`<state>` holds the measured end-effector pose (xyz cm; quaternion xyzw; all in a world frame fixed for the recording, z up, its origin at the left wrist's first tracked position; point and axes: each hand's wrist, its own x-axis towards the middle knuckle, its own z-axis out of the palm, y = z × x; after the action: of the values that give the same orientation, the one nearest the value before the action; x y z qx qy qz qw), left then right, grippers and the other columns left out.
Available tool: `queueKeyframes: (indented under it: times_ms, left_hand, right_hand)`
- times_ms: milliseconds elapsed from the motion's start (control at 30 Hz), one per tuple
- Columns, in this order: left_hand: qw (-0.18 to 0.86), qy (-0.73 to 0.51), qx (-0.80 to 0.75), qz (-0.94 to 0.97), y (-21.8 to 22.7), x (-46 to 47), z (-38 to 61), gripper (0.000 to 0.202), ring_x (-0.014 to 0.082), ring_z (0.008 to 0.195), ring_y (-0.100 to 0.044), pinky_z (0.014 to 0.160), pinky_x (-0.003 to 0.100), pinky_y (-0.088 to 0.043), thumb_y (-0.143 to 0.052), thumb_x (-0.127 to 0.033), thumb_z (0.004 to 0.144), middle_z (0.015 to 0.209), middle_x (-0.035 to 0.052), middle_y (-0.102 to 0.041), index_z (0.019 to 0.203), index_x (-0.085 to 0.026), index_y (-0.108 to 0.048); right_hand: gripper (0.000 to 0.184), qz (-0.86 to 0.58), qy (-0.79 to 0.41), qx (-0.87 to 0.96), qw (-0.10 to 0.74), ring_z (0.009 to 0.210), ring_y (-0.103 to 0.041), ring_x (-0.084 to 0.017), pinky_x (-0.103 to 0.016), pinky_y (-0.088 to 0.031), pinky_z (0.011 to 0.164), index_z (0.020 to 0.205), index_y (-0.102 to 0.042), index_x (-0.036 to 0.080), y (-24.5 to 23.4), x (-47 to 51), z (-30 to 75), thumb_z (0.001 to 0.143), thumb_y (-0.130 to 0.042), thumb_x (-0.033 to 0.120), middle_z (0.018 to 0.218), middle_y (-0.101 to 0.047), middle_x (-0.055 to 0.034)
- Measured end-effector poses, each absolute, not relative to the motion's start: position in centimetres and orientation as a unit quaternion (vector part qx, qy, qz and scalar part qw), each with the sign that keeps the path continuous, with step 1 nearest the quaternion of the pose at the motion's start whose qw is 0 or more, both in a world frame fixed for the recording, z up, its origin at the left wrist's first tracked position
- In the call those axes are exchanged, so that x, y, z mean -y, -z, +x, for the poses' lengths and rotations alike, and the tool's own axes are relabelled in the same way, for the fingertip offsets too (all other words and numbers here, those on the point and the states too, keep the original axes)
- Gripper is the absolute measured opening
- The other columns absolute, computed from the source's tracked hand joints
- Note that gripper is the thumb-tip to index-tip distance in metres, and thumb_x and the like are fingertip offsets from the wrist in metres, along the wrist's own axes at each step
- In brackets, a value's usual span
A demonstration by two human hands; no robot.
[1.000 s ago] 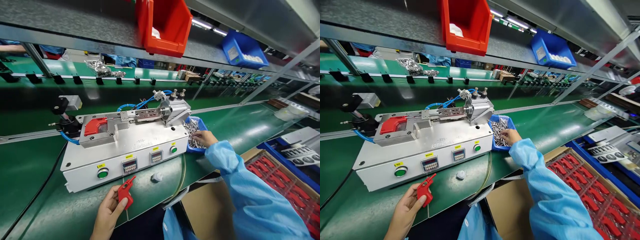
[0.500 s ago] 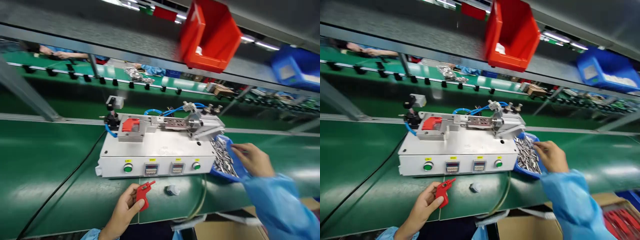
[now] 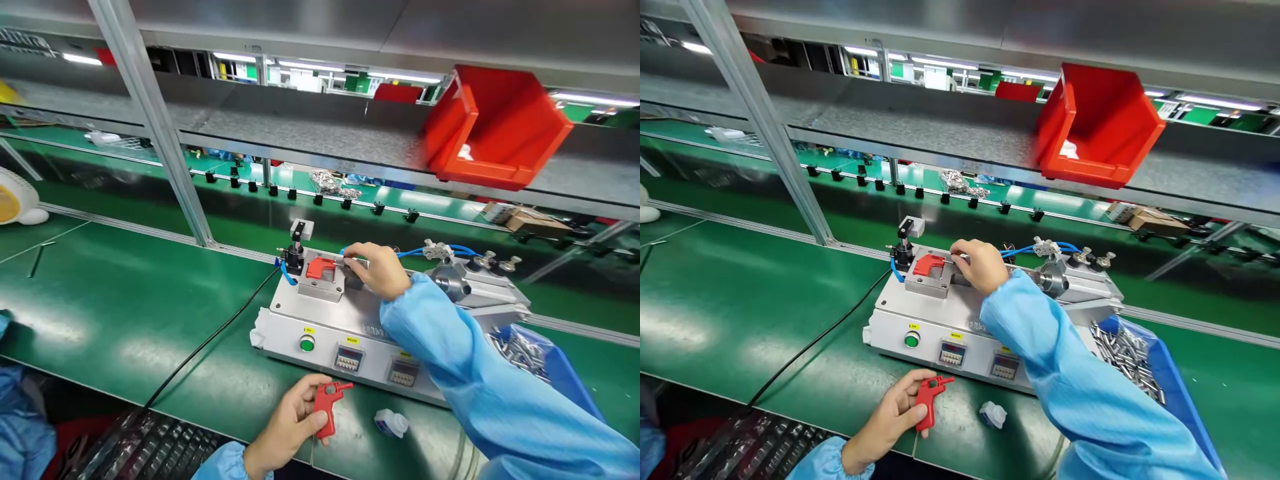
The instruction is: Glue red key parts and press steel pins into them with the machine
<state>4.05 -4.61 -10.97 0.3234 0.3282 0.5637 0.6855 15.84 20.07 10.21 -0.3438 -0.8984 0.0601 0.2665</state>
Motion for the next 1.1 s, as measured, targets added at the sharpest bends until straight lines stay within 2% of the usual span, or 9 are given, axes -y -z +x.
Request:
queueKeyframes:
  times_ms: [100, 300, 433, 500, 667, 867, 967, 1100]
  left_hand:
    - [0.683, -0.579, -0.315, 0.314, 11.3, 4.4, 4.0, 0.062, 0.0128, 0.067, -0.064, 0.059, 0.027, -0.059, -0.09, -0.058, 0.078, 0.104, 0.0076, -0.069, 0.125, -0.024, -0.067]
    - [0.704, -0.559, -0.298, 0.322, 11.7, 4.9, 4.0, 0.058, 0.0107, 0.065, -0.063, 0.06, 0.025, -0.059, -0.089, -0.051, 0.083, 0.103, 0.0065, -0.068, 0.128, -0.023, -0.065]
    - [0.702, -0.566, -0.292, 0.318, 11.7, 5.0, 3.9, 0.058, 0.0124, 0.069, -0.064, 0.061, 0.025, -0.058, -0.087, -0.052, 0.085, 0.1, 0.0056, -0.066, 0.129, -0.023, -0.062]
    - [0.703, -0.566, -0.287, 0.321, 11.7, 4.9, 3.8, 0.058, 0.0123, 0.069, -0.063, 0.062, 0.026, -0.058, -0.086, -0.052, 0.085, 0.099, 0.005, -0.066, 0.128, -0.023, -0.061]
    - [0.709, -0.554, -0.274, 0.339, 11.5, 4.3, 3.5, 0.06, 0.0132, 0.07, -0.061, 0.066, 0.028, -0.057, -0.085, -0.057, 0.085, 0.098, 0.0053, -0.064, 0.126, -0.023, -0.059]
    - [0.701, -0.542, -0.3, 0.353, 11.7, 4.4, 3.1, 0.065, 0.015, 0.073, -0.057, 0.067, 0.028, -0.051, -0.079, -0.062, 0.086, 0.098, 0.0066, -0.064, 0.134, -0.023, -0.059]
    - [0.696, -0.528, -0.33, 0.359, 12.0, 4.5, 2.7, 0.061, 0.0155, 0.073, -0.055, 0.066, 0.028, -0.048, -0.072, -0.062, 0.091, 0.094, 0.005, -0.063, 0.136, -0.023, -0.058]
    - [0.658, -0.522, -0.393, 0.376, 11.8, 4.4, 2.8, 0.052, 0.0127, 0.069, -0.049, 0.067, 0.027, -0.043, -0.07, -0.051, 0.091, 0.091, 0.0012, -0.06, 0.132, -0.021, -0.057]
  right_hand:
    - [0.015, -0.345, -0.042, 0.905, 0.246, 0.09, -0.072, -0.025, -0.036, -0.056, 0.085, 0.096, -0.078, 0.024, -9.2, -20.6, 15.3, 0.093, -0.064, 0.019, 0.094, -0.078, -0.005]
    - [0.032, -0.286, -0.001, 0.931, 0.225, 0.113, -0.069, -0.028, -0.044, -0.058, 0.101, 0.114, -0.078, 0.021, -8.2, -19.1, 17.6, 0.103, -0.048, 0.023, 0.12, -0.075, -0.011]
    - [0.028, -0.295, 0.0, 0.937, 0.189, 0.113, -0.067, -0.029, -0.045, -0.057, 0.102, 0.111, -0.077, 0.02, -9.2, -19.1, 16.3, 0.102, -0.051, 0.021, 0.117, -0.075, -0.0111]
    - [0.024, -0.314, 0.013, 0.938, 0.144, 0.114, -0.066, -0.028, -0.043, -0.056, 0.1, 0.11, -0.076, 0.021, -10.0, -19.3, 14.8, 0.101, -0.053, 0.018, 0.12, -0.074, -0.0104]
    - [0.005, -0.33, 0.045, 0.941, 0.052, 0.109, -0.065, -0.027, -0.036, -0.055, 0.087, 0.097, -0.072, 0.021, -12.0, -19.7, 11.5, 0.096, -0.068, 0.018, 0.114, -0.072, -0.0088]
    - [0.014, -0.328, 0.055, 0.943, 0.018, 0.11, -0.065, -0.026, -0.033, -0.054, 0.081, 0.106, -0.074, 0.02, -12.2, -19.5, 10.7, 0.096, -0.067, 0.013, 0.12, -0.071, -0.0096]
    - [0.01, -0.326, 0.052, 0.944, 0.011, 0.11, -0.065, -0.026, -0.033, -0.053, 0.081, 0.099, -0.074, 0.02, -12.1, -19.4, 10.3, 0.094, -0.069, 0.012, 0.12, -0.071, -0.0099]
    - [0.009, -0.331, 0.052, 0.941, 0.041, 0.107, -0.065, -0.025, -0.034, -0.052, 0.086, 0.093, -0.072, 0.019, -13.2, -19.3, 9.8, 0.092, -0.068, 0.01, 0.113, -0.071, -0.01]
